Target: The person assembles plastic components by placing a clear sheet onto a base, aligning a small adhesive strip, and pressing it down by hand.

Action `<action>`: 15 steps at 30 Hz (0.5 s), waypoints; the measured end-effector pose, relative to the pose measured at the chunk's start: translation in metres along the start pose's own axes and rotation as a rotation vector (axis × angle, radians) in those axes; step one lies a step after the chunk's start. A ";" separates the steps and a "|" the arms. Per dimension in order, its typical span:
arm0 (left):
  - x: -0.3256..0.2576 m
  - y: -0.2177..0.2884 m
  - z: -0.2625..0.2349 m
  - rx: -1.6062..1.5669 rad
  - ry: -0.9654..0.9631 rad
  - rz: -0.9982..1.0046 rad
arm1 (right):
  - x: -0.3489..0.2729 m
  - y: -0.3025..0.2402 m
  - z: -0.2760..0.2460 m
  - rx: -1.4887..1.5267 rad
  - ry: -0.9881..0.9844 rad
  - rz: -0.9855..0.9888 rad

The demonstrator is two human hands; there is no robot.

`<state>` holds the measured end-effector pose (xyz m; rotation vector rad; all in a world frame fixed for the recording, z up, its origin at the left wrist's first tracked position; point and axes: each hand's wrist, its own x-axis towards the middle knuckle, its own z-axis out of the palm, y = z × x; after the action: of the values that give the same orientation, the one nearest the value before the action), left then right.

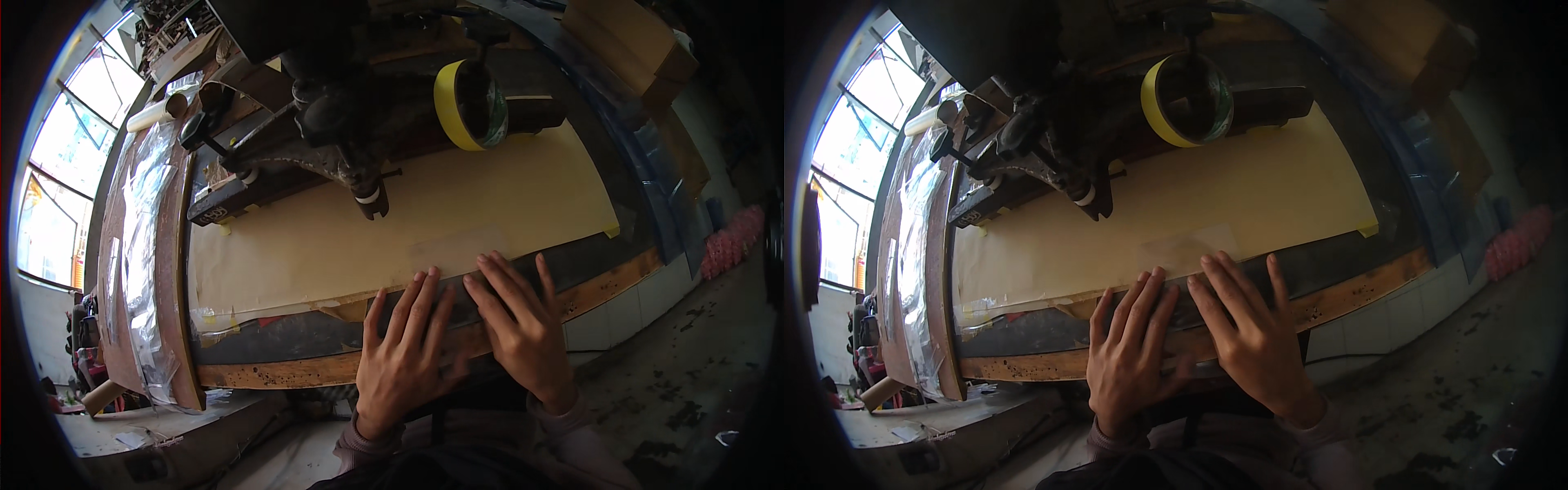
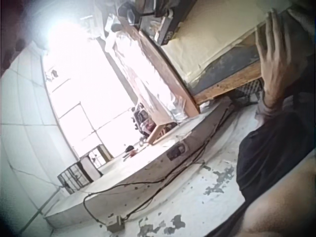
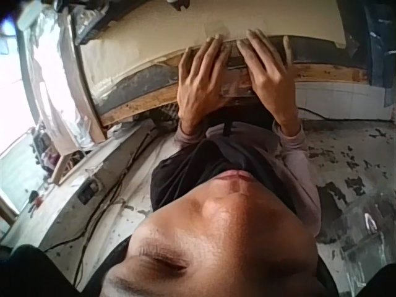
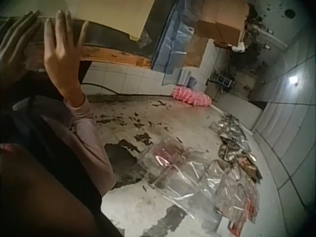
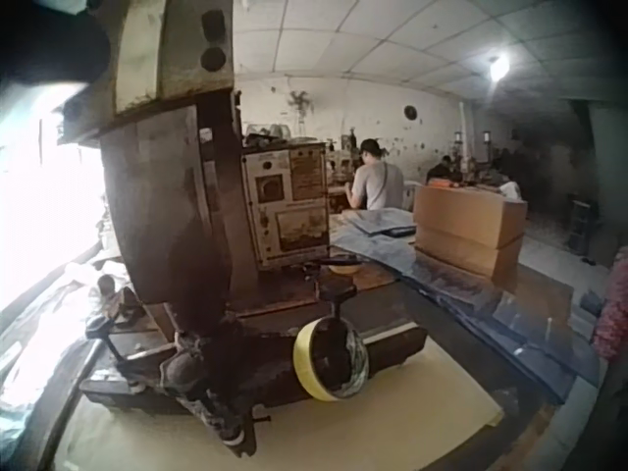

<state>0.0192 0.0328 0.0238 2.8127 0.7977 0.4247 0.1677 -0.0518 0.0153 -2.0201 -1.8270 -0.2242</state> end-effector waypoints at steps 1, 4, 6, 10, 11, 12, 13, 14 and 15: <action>0.000 0.001 -0.001 0.006 -0.005 -0.009 | 0.000 -0.001 -0.002 0.012 0.018 0.040; 0.000 0.002 0.002 -0.011 0.010 -0.011 | -0.001 -0.001 -0.001 0.017 0.031 0.087; 0.000 0.002 0.002 -0.028 0.033 -0.007 | 0.000 -0.001 -0.002 0.016 0.031 0.090; -0.002 0.000 0.006 -0.051 0.074 0.003 | 0.002 -0.002 0.003 -0.056 0.024 0.083; -0.003 -0.001 0.006 -0.062 0.113 0.017 | 0.004 -0.001 0.004 -0.076 0.030 0.068; -0.003 0.000 0.006 -0.057 0.119 0.017 | 0.008 0.001 0.006 -0.076 0.036 0.064; -0.004 0.000 0.006 -0.075 0.149 0.009 | 0.013 0.003 0.007 -0.037 0.049 0.049; -0.005 0.000 0.006 -0.095 0.181 0.004 | 0.018 0.006 0.009 0.000 0.062 0.035; -0.005 -0.002 0.006 -0.091 0.187 0.006 | 0.024 0.009 0.010 -0.001 0.069 0.031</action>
<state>0.0159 0.0306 0.0169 2.7208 0.7846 0.7149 0.1777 -0.0269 0.0141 -2.0145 -1.7533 -0.2821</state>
